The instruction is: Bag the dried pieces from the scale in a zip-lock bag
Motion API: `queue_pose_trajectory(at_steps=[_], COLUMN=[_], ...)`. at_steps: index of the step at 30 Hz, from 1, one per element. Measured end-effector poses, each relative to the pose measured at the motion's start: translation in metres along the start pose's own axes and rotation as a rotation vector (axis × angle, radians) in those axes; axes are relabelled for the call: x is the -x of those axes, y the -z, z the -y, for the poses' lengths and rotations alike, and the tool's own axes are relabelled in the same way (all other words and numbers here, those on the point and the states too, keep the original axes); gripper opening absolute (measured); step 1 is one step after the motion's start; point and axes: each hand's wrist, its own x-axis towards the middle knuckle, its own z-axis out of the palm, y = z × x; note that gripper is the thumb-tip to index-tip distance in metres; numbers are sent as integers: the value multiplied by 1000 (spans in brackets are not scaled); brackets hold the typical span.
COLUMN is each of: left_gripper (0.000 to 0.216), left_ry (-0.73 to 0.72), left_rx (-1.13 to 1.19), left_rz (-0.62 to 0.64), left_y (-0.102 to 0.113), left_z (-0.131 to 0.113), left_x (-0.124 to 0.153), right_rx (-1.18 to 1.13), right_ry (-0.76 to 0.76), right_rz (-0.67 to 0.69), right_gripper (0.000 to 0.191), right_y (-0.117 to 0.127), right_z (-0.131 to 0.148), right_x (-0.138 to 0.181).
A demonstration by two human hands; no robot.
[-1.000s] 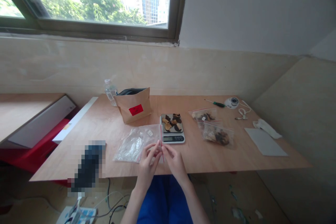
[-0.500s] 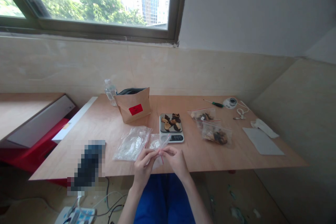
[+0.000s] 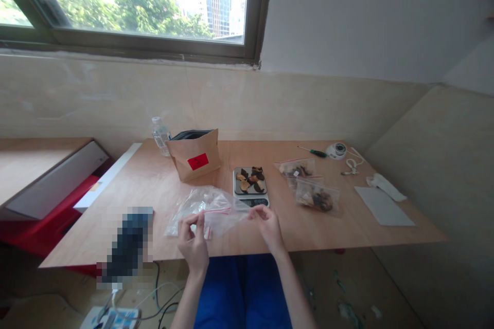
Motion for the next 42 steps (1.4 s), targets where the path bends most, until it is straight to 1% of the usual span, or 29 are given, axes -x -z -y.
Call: queue_pose_trajectory(at_steps=[1, 3, 4, 6, 8, 10, 12, 14, 16, 19, 22, 23, 24, 26, 27, 28, 30, 32, 33, 35, 37, 39, 42], left_gripper=[18, 19, 19, 18, 19, 20, 20, 17, 14, 14, 18, 20, 20, 20, 19, 18, 16, 16, 16, 16, 16, 15, 17], left_ry=[2, -21, -29, -19, 7, 16, 21, 43, 67, 79, 73, 72, 73, 79, 84, 93, 117, 140, 147, 147, 130, 110, 111], left_rx=[-22, -24, -1, 54, 81, 81, 66, 41, 19, 9, 1, 0, 0, 4, 5, 4, -5, -15, -19, -24, -25, -24, -31], left_rz=[2, 47, 59, 64, 54, 31, -3, -24, -31, -6, 48, 63, 70, 71, 68, 63, 47, 31, 24, 19, 19, 19, 13], left_y=[-1, -8, -12, -25, -38, -51, -61, -67, -69, -69, -70, -70, -71, -73, -73, -74, -74, -73, -73, -72, -71, -71, -71], left_z=[0, 2, 4, 10, 18, 27, 34, 40, 43, 45, 47, 47, 47, 49, 50, 51, 53, 54, 54, 54, 54, 53, 53], left_x=[-3, -5, -4, 0, 6, 10, 12, 12, 13, 15, 16, 16, 16, 15, 15, 15, 14, 15, 15, 16, 16, 16, 16], right_rx=[48, 175, 262, 482, 715, 893, 979, 989, 925, 693, 471, 427, 399, 387, 399, 422, 508, 652, 741, 909, 1025, 1083, 1101], right_ry=[13, 74, 128, 251, 331, 343, 323, 313, 331, 370, 373, 377, 388, 420, 437, 448, 446, 421, 409, 402, 413, 418, 409], right_rz=[12, 19, -21, -185, -341, -376, -358, -367, -390, -387, -363, -321, -252, -76, -16, 1, -72, -167, -189, -188, -176, -170, -158], right_gripper=[32, 33, 34, 33, 31, 30, 26, 21, 18, 18, 20, 20, 21, 24, 24, 25, 26, 27, 26, 24, 24, 26, 26], right_y=[5, 14, 18, 23, 25, 26, 26, 27, 27, 24, 9, 2, -5, -17, -20, -22, -20, -15, -13, -9, -9, -10, -10], right_z=[-3, -10, -13, -17, -20, -23, -27, -29, -29, -19, 4, 12, 19, 28, 29, 26, 15, 0, -7, -18, -23, -23, -23], right_x=[-5, -17, -25, -42, -58, -69, -76, -79, -79, -76, -68, -65, -62, -59, -59, -60, -65, -72, -76, -81, -83, -83, -82])
